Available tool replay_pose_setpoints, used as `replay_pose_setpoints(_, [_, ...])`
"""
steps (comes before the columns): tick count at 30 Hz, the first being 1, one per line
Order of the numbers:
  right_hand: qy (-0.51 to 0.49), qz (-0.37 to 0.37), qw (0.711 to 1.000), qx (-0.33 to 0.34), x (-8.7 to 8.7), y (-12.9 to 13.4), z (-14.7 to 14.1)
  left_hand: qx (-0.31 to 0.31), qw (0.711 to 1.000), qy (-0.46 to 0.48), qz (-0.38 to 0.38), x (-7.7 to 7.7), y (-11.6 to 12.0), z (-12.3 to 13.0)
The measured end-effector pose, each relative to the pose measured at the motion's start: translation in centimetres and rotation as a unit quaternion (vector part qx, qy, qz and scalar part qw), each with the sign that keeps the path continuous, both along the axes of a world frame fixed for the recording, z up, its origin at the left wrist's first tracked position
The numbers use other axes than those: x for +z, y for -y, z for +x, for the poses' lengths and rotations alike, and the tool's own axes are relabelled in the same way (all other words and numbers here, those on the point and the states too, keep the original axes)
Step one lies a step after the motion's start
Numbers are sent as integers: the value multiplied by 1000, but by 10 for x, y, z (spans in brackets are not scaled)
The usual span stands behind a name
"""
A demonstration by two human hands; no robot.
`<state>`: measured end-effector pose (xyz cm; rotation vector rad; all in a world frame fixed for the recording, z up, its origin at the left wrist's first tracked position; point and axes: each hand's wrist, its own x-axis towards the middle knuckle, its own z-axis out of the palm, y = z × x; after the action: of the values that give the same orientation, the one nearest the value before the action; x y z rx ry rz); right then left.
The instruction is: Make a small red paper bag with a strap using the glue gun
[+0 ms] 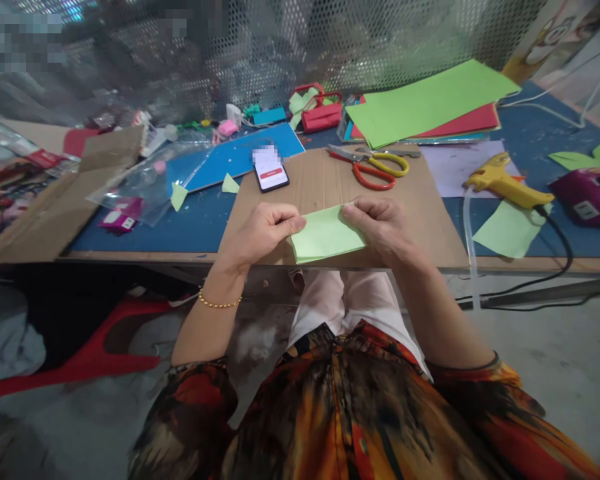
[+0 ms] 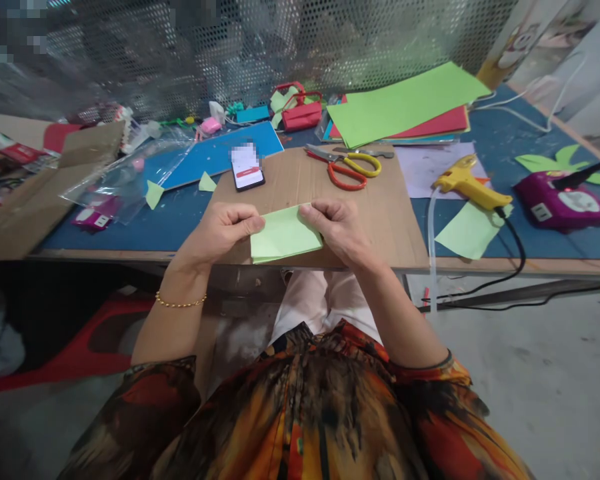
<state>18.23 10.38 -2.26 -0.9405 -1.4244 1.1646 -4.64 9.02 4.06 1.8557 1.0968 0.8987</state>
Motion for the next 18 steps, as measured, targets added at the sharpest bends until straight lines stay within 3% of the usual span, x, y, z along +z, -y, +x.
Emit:
replay_pose_setpoints(4, [38, 32, 998, -28, 1, -3, 3, 17, 999, 22, -20, -5, -7, -2])
replay_pose_setpoints(7, [52, 66, 992, -96, 5, -2, 3, 84, 987, 130, -48, -19, -6, 3])
replay_pose_setpoints(11, [38, 125, 966, -222, 11, 1, -6, 169, 920, 344, -83, -39, 14, 30])
replay_pose_setpoints(14, [23, 163, 947, -276, 12, 3, -22, 129, 896, 384, -180, -48, 31, 62])
replay_pose_setpoints(18, [17, 206, 923, -325, 9, 7, -40, 201, 861, 442, -153, -48, 30, 95])
